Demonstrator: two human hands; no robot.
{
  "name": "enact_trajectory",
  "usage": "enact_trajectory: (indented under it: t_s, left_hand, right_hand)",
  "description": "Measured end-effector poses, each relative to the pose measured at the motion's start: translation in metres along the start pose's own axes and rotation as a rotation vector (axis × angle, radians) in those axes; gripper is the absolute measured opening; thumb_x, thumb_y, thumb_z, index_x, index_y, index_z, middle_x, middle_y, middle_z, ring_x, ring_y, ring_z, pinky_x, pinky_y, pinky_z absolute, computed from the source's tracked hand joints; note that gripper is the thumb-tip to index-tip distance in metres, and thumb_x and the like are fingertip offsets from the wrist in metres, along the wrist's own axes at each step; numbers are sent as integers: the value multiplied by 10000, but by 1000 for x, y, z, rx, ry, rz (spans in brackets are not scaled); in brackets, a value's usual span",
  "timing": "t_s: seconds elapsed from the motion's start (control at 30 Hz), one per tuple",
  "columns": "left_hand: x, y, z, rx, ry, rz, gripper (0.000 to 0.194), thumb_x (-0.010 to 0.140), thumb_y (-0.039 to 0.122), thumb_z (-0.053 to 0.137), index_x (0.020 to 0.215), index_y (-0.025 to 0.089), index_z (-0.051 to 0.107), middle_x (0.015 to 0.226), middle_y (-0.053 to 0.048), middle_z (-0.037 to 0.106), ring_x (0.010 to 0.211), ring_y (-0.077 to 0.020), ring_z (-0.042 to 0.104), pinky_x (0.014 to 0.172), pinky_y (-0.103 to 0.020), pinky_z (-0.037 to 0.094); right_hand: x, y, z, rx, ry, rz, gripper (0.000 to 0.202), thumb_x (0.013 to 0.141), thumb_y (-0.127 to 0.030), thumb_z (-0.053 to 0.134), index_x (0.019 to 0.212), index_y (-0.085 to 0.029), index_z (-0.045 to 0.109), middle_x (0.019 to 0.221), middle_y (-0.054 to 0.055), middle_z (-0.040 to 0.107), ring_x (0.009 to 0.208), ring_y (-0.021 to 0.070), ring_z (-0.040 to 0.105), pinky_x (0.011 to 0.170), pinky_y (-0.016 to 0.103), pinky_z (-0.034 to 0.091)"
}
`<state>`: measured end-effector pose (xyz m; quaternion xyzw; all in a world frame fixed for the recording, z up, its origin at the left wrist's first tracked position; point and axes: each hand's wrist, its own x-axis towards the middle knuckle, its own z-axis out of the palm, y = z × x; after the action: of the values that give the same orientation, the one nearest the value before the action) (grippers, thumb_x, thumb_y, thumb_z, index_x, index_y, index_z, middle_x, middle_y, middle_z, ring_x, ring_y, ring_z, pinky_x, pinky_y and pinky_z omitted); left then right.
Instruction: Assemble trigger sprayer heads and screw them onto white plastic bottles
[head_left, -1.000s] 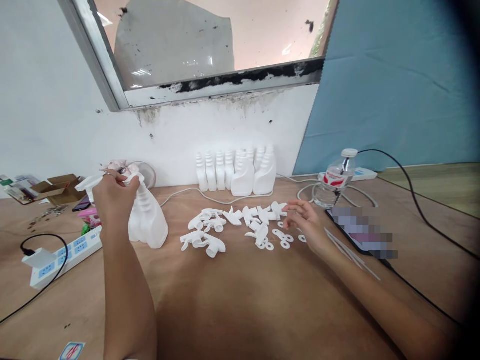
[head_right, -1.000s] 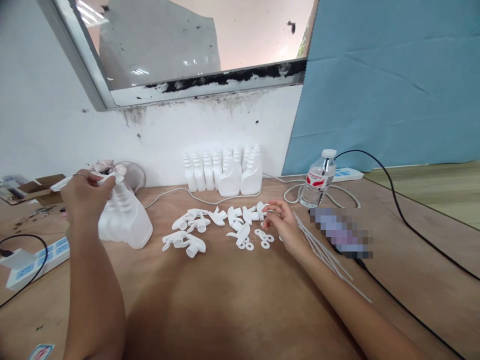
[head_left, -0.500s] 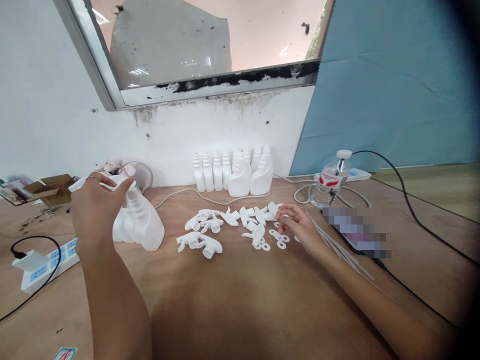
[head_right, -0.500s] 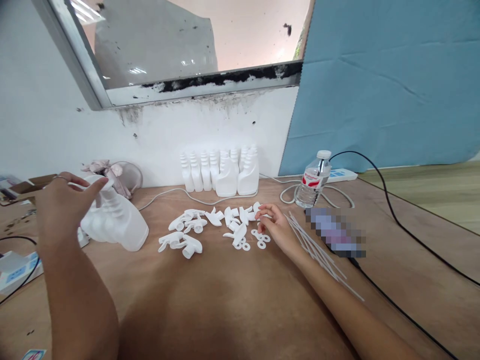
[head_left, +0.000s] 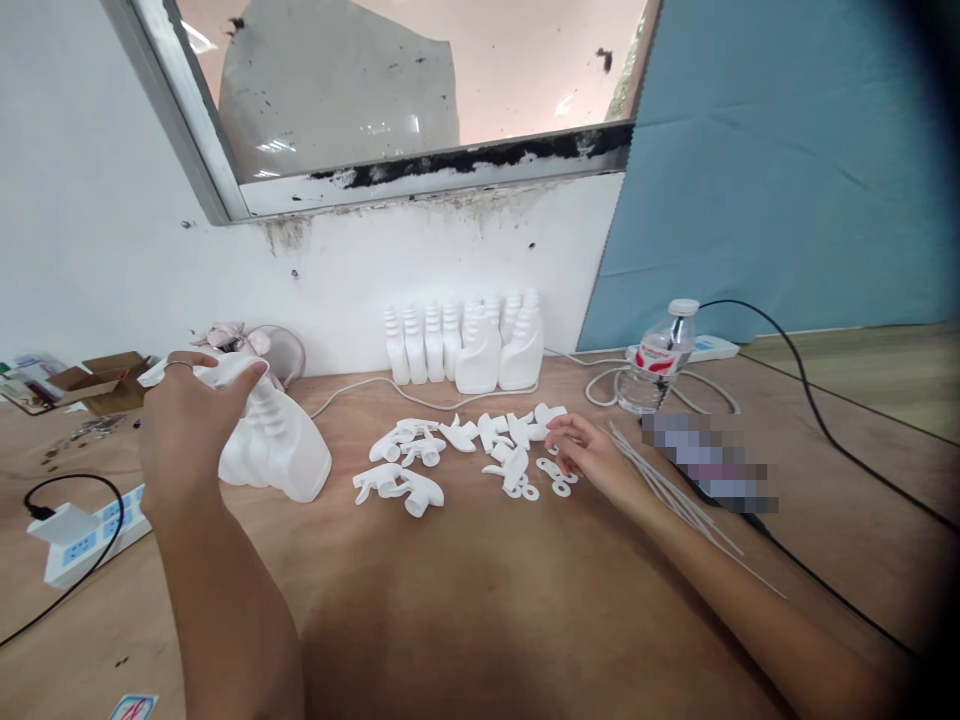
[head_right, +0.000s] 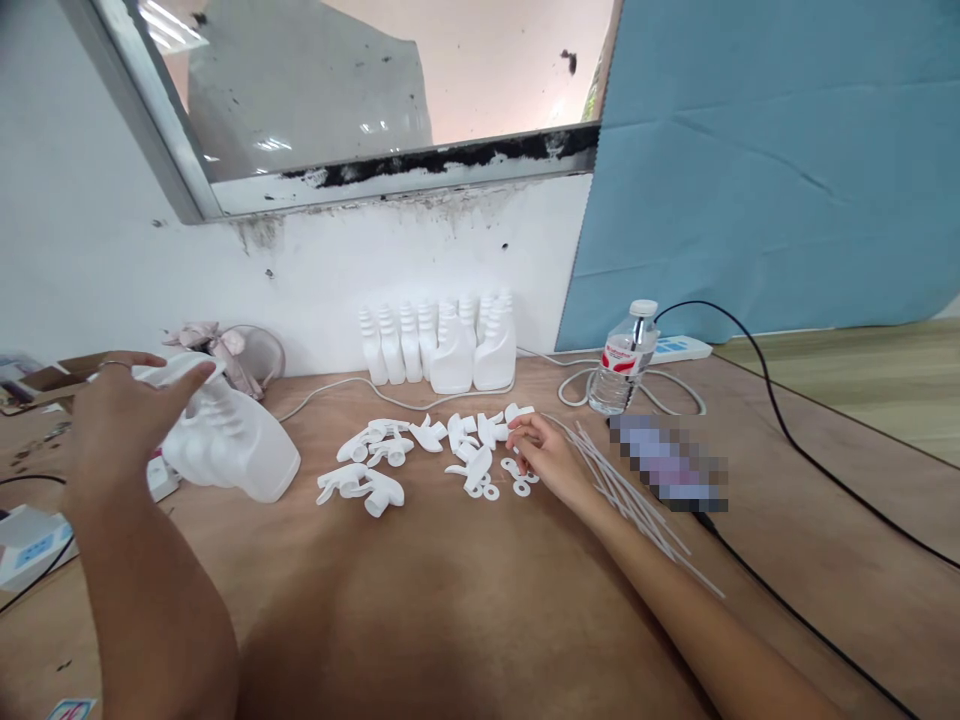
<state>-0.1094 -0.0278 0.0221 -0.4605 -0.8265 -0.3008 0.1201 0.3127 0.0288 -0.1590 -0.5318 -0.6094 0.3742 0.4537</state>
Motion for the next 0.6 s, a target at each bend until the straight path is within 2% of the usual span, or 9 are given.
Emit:
enact_trajectory:
  t_s: [0.1, 0.17, 0.2, 0.27, 0.33, 0.43, 0.47, 0.53, 0.6]
  left_hand:
    - [-10, 13, -12, 16, 153, -116, 623, 742, 576, 583, 1191, 156, 484, 833, -105, 657, 891, -364, 631, 714, -466, 505]
    - [-19, 25, -19, 0, 222, -74, 543, 795, 523, 545, 1204, 173, 476, 814, -72, 658, 877, -339, 632, 744, -457, 495]
    - [-24, 32, -19, -10, 207, -22, 482, 819, 513, 517, 1173, 186, 501, 793, -54, 654, 826, -314, 632, 729, -433, 491]
    - [-36, 46, -8, -53, 60, 167, 377, 861, 504, 460, 1053, 200, 573, 755, -31, 640, 685, -245, 606, 665, -358, 471]
    - [-50, 58, 21, -162, -211, 450, 328, 891, 459, 430, 963, 191, 605, 731, -16, 627, 593, -177, 561, 612, -292, 435]
    - [-76, 65, 84, -349, -595, 879, 271, 883, 431, 484, 987, 201, 582, 862, -17, 639, 713, -160, 582, 664, -270, 450]
    - [-84, 64, 104, -380, -656, 947, 240, 886, 404, 492, 997, 205, 567, 926, -24, 639, 756, -161, 588, 692, -278, 458]
    - [-99, 56, 137, -396, -685, 1076, 168, 873, 345, 533, 947, 195, 545, 1002, -50, 624, 899, -188, 579, 779, -305, 462]
    - [-110, 45, 155, -374, -668, 1128, 151, 898, 337, 514, 883, 189, 545, 980, -56, 620, 928, -200, 569, 808, -320, 452]
  right_hand:
    - [-1, 1, -1, -129, -70, -7, 193, 747, -349, 456, 851, -190, 491, 656, -28, 548, 403, 76, 426, 416, 215, 332]
    - [-2, 2, -2, -245, -147, -20, 158, 733, -323, 481, 766, -181, 541, 576, -20, 545, 432, 100, 446, 448, 227, 338]
    - [-4, 2, -2, -308, -185, -33, 140, 721, -306, 504, 717, -178, 561, 556, -10, 550, 457, 113, 461, 466, 232, 336]
    - [-7, 1, -1, -426, -244, -71, 129, 708, -277, 545, 635, -177, 583, 563, 13, 576, 515, 132, 485, 504, 242, 323]
    - [-11, -1, 0, -521, -287, -110, 163, 727, -279, 564, 601, -179, 589, 582, 24, 589, 537, 136, 482, 525, 252, 306]
    - [-17, -6, 3, -609, -355, -151, 190, 765, -313, 582, 626, -185, 606, 577, 17, 584, 532, 136, 479, 536, 258, 300]
    - [-18, -8, 3, -627, -372, -162, 183, 767, -321, 594, 643, -188, 612, 585, 14, 585, 540, 138, 483, 541, 259, 303]
    - [-20, -11, 5, -651, -393, -181, 144, 759, -314, 618, 686, -191, 626, 628, 15, 596, 578, 146, 498, 555, 260, 311]
    - [-21, -12, 7, -663, -403, -186, 105, 762, -284, 617, 724, -189, 638, 667, 16, 607, 608, 149, 511, 569, 261, 319]
